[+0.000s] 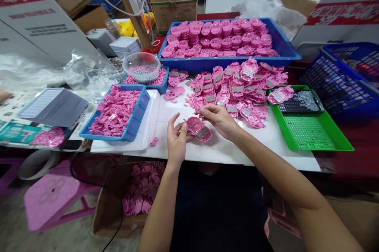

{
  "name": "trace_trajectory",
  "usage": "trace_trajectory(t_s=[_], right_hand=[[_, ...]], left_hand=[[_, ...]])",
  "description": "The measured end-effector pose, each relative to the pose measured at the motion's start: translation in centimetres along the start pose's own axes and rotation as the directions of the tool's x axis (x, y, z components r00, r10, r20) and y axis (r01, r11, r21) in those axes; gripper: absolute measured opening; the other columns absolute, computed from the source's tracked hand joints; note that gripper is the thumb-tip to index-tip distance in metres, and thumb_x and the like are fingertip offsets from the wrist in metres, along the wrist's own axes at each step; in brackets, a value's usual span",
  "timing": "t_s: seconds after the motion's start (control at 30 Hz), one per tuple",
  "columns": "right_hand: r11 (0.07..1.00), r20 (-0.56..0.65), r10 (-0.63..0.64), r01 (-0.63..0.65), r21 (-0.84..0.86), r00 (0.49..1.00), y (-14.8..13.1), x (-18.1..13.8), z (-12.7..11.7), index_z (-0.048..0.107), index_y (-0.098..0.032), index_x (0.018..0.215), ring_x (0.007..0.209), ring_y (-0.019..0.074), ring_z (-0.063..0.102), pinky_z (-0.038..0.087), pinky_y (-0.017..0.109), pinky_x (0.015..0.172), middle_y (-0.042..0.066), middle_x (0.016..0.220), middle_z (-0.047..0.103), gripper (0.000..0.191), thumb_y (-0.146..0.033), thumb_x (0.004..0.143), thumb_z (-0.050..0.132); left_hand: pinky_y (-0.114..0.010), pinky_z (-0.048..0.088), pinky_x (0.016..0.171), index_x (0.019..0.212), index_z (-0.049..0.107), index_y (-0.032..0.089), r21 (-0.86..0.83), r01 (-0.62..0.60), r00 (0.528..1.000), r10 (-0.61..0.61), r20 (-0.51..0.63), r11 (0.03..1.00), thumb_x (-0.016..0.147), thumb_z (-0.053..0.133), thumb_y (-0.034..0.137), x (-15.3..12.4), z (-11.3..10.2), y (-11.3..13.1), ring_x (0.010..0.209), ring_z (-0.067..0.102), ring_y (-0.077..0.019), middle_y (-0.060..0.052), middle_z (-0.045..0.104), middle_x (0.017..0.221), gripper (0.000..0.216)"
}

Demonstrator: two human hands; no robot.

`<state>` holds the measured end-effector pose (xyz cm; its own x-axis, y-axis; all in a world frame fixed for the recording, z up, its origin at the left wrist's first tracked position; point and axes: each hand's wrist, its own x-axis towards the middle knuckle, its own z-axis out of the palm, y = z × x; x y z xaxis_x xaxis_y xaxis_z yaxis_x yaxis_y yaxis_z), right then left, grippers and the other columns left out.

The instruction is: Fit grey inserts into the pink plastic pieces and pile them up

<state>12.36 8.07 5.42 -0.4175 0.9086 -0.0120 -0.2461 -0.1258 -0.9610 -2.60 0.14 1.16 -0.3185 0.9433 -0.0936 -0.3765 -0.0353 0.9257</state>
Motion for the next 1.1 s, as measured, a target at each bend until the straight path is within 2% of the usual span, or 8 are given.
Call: trace_trajectory(t_s=[0.13,0.43,0.6,0.67,0.87,1.1], right_hand=[[0.998,-0.027,-0.029,0.028,-0.064,0.999,-0.01,0.04,-0.10,0.075,-0.017,0.088,0.076,0.0114,0.061,0.048,0.026,0.072,0.004,0.087,0.074,0.025,-0.041,0.080,0.079],[0.967,-0.030,-0.143,0.133,-0.216,0.989,-0.22,-0.20,0.32,0.068,-0.018,0.096,0.059,0.0092,0.053,0.044,0.026,0.058,0.001,0.080,0.072,0.017,-0.030,0.084,0.069],[0.952,-0.024,-0.173,0.161,-0.259,0.985,-0.10,-0.25,0.52,0.064,-0.020,0.097,0.053,0.0086,0.048,0.039,0.024,0.053,-0.006,0.062,0.059,0.013,-0.029,0.088,0.063],[0.959,-0.048,-0.165,0.149,-0.241,0.985,-0.15,-0.23,0.56,0.063,-0.020,0.094,0.052,0.0087,0.049,0.039,0.024,0.053,-0.007,0.059,0.056,0.010,-0.026,0.087,0.062],[0.998,-0.055,-0.038,0.035,-0.057,0.998,-0.63,-0.11,0.49,0.061,-0.017,0.091,0.057,0.0108,0.059,0.048,0.026,0.059,0.001,0.071,0.070,0.014,-0.020,0.078,0.063],[0.999,-0.104,-0.025,0.022,-0.023,0.994,-0.68,-0.08,0.49,0.061,-0.018,0.087,0.056,0.0105,0.058,0.047,0.025,0.056,0.000,0.068,0.070,0.014,-0.021,0.075,0.068]], left_hand=[[-0.027,0.062,0.066,0.137,0.048,0.026,0.005,-0.002,1.000,0.002,0.003,1.000,0.086,0.072,0.043,-0.02,-0.06,-0.14,0.077,0.072,-0.0150,-0.003,0.068,0.095,0.059],[-0.028,0.062,0.067,0.138,0.046,0.026,0.021,-0.018,1.000,0.018,0.004,1.000,0.085,0.072,0.046,0.06,-0.22,-0.44,0.075,0.070,-0.0136,-0.001,0.066,0.093,0.062],[-0.027,0.062,0.067,0.139,0.046,0.025,0.030,-0.019,1.000,0.019,-0.002,0.999,0.085,0.072,0.046,0.00,-0.11,-0.35,0.076,0.070,-0.0140,-0.002,0.066,0.094,0.064],[-0.026,0.062,0.067,0.138,0.046,0.025,0.031,-0.022,1.000,0.022,-0.004,0.999,0.085,0.072,0.045,-0.05,-0.07,-0.33,0.076,0.070,-0.0137,-0.002,0.066,0.093,0.063],[-0.025,0.061,0.066,0.136,0.047,0.025,0.022,-0.023,1.000,0.023,-0.012,1.000,0.085,0.073,0.044,-0.07,-0.07,-0.39,0.075,0.069,-0.0132,-0.002,0.065,0.092,0.061],[-0.026,0.061,0.067,0.138,0.046,0.024,0.033,-0.022,1.000,0.022,-0.012,0.999,0.084,0.073,0.046,0.00,-0.14,-0.56,0.075,0.069,-0.0134,-0.002,0.066,0.093,0.064]])
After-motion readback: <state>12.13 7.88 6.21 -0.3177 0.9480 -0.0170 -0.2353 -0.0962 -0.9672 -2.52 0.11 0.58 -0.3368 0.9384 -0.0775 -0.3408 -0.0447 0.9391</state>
